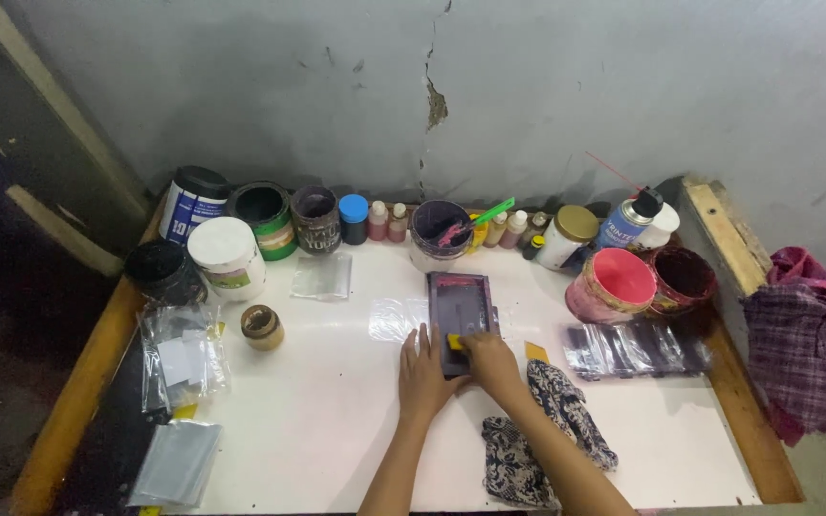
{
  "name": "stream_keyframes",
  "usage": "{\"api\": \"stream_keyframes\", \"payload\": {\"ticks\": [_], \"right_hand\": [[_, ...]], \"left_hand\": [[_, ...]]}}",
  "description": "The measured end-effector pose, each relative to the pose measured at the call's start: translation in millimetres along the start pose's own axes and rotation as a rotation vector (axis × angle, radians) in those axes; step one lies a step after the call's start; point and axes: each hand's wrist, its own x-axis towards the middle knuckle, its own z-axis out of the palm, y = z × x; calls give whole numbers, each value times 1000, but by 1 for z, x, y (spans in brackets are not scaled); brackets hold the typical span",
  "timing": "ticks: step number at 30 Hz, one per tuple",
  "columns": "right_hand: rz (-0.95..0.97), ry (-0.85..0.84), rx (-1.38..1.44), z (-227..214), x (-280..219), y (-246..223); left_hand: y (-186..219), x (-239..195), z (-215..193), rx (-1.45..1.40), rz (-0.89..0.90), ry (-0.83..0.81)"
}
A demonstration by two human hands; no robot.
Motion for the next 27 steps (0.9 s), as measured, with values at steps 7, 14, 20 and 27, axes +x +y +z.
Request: {"api": "stream_keyframes", "payload": {"ticks": [7,14,20,27], "right_hand": [[50,-134,10,-15,-21,-11],[-59,-186,27,-19,-25,-2],[-21,-262,45,-51,-24,-8],[5,-346,143,-72,-8,-5]], "left_hand": [[-1,1,4,27,8,17],[-7,3,14,44,37,47],[-5,2,12,31,31,57],[-1,-2,2,-22,16,44]]}}
